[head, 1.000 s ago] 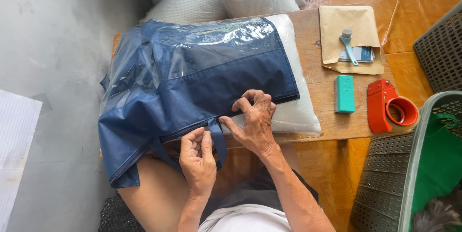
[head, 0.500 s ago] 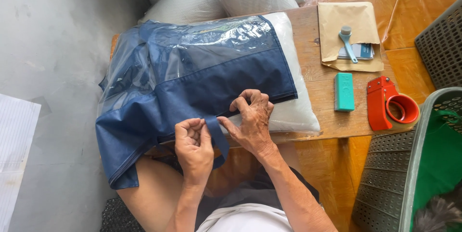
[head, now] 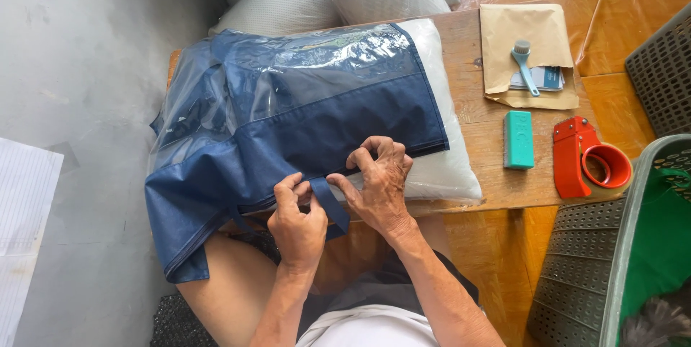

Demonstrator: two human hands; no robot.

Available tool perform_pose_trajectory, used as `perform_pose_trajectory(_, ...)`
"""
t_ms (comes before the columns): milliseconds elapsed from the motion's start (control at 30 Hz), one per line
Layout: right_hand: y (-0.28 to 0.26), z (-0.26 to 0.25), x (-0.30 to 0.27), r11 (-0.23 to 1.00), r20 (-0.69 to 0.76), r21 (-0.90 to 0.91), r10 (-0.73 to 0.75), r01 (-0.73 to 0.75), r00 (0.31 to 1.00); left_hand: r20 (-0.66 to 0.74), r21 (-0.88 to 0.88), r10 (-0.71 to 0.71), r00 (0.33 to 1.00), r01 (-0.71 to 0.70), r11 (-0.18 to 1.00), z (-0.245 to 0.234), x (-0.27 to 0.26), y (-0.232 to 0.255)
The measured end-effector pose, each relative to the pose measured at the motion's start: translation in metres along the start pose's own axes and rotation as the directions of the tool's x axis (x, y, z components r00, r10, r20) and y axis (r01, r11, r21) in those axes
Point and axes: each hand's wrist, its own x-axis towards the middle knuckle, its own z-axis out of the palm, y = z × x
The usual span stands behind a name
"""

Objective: Dusting a pillow with a feather duster and then carefully inserting it into a blue zippered storage bag.

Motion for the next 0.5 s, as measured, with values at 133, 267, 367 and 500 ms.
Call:
perform_pose_trajectory(133,-0.001,-0.002,0.001,1.0,0.0,0.004,-0.016,0.016,1.0,-0.07,0.028,0.105,0.992,-0.103,0.994,0.013,-0.007,-0.009)
perform_pose_trajectory(267,-0.002,-0.004,0.001,0.999,0.0,-0.029,-0.033,0.033,0.999,-0.115,0.044,0.149,0.982,-0.145,0.988,0.02,-0.01,-0.015)
perform_pose_trajectory(367,-0.002,-0.004,0.001,0.998,-0.006,-0.047,-0.044,0.044,0.999,-0.119,0.019,0.142,0.983,-0.141,0.99,0.022,-0.01,-0.016)
perform_pose_trajectory(500,-0.002,-0.003,0.001,0.997,-0.001,-0.059,-0.042,0.042,0.999,-0.094,-0.039,0.033,0.995,-0.037,0.999,0.015,-0.003,-0.004)
